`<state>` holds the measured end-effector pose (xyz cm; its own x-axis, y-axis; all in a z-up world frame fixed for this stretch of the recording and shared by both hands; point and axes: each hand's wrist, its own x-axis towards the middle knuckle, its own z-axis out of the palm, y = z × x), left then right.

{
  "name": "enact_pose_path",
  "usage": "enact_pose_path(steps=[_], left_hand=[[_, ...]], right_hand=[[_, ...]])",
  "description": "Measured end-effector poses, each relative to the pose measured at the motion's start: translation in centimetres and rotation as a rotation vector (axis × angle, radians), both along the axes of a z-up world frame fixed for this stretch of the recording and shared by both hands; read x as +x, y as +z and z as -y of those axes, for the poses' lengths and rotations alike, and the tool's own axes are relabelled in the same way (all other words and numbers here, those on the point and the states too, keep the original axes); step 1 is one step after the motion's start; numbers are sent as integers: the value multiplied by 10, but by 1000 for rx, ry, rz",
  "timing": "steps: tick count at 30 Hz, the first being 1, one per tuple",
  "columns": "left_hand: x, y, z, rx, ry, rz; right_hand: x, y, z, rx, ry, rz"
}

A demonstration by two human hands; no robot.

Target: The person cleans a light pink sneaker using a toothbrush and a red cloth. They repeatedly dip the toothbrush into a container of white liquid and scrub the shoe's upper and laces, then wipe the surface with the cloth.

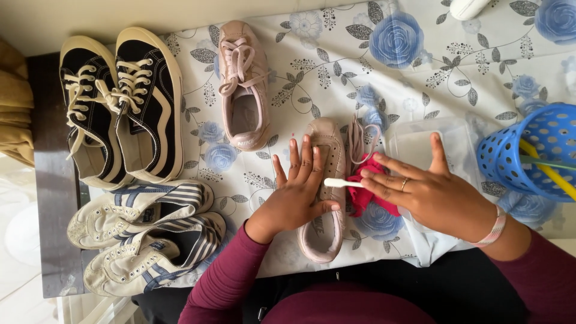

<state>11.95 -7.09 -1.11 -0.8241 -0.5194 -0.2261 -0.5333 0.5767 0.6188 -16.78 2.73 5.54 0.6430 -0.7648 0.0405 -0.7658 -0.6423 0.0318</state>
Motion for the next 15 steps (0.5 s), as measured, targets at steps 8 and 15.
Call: enact_pose_path(steps=[8, 15], left_hand=[[-1, 0, -1, -14, 9, 9], [-2, 3, 1, 14, 4, 34]], right_hand=[[2, -4, -2, -19, -15, -25], [2, -6, -6, -7, 2, -14]])
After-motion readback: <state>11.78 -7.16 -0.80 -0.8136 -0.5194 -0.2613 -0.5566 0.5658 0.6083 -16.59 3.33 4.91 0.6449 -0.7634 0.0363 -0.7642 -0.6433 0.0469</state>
